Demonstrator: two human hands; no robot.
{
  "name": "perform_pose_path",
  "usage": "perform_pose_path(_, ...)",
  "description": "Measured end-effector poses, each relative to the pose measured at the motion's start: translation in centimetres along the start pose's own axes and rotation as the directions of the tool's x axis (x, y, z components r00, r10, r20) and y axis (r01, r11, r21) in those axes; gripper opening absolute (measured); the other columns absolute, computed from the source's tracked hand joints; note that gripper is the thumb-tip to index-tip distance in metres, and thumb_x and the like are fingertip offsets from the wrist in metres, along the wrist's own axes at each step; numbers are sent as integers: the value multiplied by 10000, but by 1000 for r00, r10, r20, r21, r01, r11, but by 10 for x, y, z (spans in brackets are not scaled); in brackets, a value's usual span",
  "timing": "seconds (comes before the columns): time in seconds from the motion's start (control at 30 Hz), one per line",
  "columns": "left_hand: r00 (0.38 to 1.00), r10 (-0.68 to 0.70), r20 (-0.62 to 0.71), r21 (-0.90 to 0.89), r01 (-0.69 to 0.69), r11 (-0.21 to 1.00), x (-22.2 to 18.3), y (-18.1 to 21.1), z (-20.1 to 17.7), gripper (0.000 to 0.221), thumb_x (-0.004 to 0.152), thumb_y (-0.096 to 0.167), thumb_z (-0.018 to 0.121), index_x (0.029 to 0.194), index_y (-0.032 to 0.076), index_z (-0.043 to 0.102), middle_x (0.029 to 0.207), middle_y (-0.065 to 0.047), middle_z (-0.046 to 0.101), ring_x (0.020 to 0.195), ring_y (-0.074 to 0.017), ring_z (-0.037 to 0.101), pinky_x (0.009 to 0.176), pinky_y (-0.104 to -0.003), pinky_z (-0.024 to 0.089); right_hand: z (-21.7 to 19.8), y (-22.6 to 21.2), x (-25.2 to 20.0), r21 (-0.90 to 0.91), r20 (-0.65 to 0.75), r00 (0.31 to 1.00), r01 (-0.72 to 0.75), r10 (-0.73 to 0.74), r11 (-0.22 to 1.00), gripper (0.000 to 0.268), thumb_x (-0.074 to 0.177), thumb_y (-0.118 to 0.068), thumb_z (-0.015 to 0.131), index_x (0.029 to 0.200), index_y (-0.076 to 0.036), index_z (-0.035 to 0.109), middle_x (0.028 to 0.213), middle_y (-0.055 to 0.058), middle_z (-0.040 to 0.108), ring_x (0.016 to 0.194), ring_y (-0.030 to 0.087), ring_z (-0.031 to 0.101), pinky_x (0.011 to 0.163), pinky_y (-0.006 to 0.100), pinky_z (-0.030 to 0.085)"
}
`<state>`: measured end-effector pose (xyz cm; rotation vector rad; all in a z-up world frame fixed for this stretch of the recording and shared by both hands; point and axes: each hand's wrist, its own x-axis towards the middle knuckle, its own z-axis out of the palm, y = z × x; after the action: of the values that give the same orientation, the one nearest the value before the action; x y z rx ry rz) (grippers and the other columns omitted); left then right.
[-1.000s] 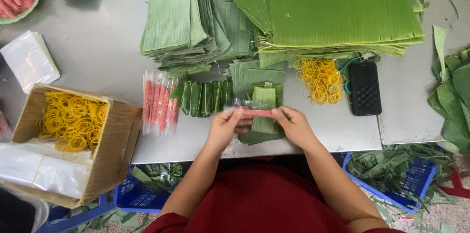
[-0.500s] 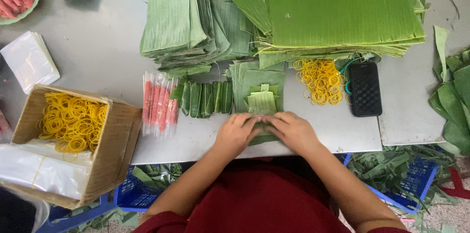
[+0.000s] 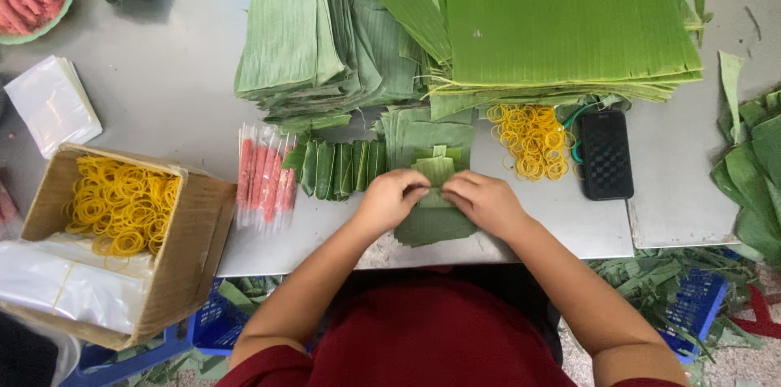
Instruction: The person wraps portions of meat in banana leaves by hand, folding the leaves into small rectangular bundles and securing each one with a rubber band.
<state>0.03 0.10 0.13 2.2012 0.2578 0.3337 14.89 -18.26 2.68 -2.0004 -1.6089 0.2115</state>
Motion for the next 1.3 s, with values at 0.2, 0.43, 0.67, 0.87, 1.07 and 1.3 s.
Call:
perform_pose_path(0.2,911,406,68,257,-409,876,-3,16,-11,294,796,229,780,1015,82,650,1020,-139,684,967,-363,656,848,-454,543,-12,-17,1,-93,25,995,98,-96,991,310,808,-264,768,1042,-70,705,1021,89,684,985,310,634,802,409,545)
perform_pose_path(0.43,973,202,115,309,-229,923,19,2,-11,193,893,250,750,1022,126,679,995,-92,694,982,-319,661,857,-427,555,-5,-6,11,-12,-131,991,-38,37,999,252,856,-239,796,1059,-104,734,978,51,693,964,286,647,828,408,546)
perform_pose_path(0.67,921,336,198,409,-389,825,21,7,-19,186,873,187,685,1009,60,686,1029,-120,684,997,-320,657,818,-425,568,11,-4,14,-148,-158,985,47,-71,988,256,842,-199,776,1066,-83,729,1079,96,703,990,318,661,838,408,555)
perform_pose_path(0.87,960,228,163,399,-276,874,51,-11,-20,121,862,174,681,967,123,711,970,-71,703,938,-306,682,791,-427,569,10,17,34,-117,-109,994,-33,20,993,228,910,-260,761,1099,-133,750,1087,40,753,1018,256,689,879,389,556)
perform_pose_path(1.07,872,239,426,489,-445,750,19,6,-24,90,931,213,725,959,135,691,965,-55,662,975,-272,661,876,-401,560,19,21,35,-280,-124,982,103,-142,954,341,897,-254,718,1194,-86,716,1209,73,732,1097,260,684,944,378,551)
perform_pose_path(1.3,867,304,395,223,-412,884,-14,33,-46,409,678,189,805,1067,115,704,1059,-78,655,1018,-304,635,842,-411,551,11,-4,25,-192,17,1000,25,-23,981,325,879,-249,755,1159,-91,712,1087,98,737,1002,303,678,831,411,563)
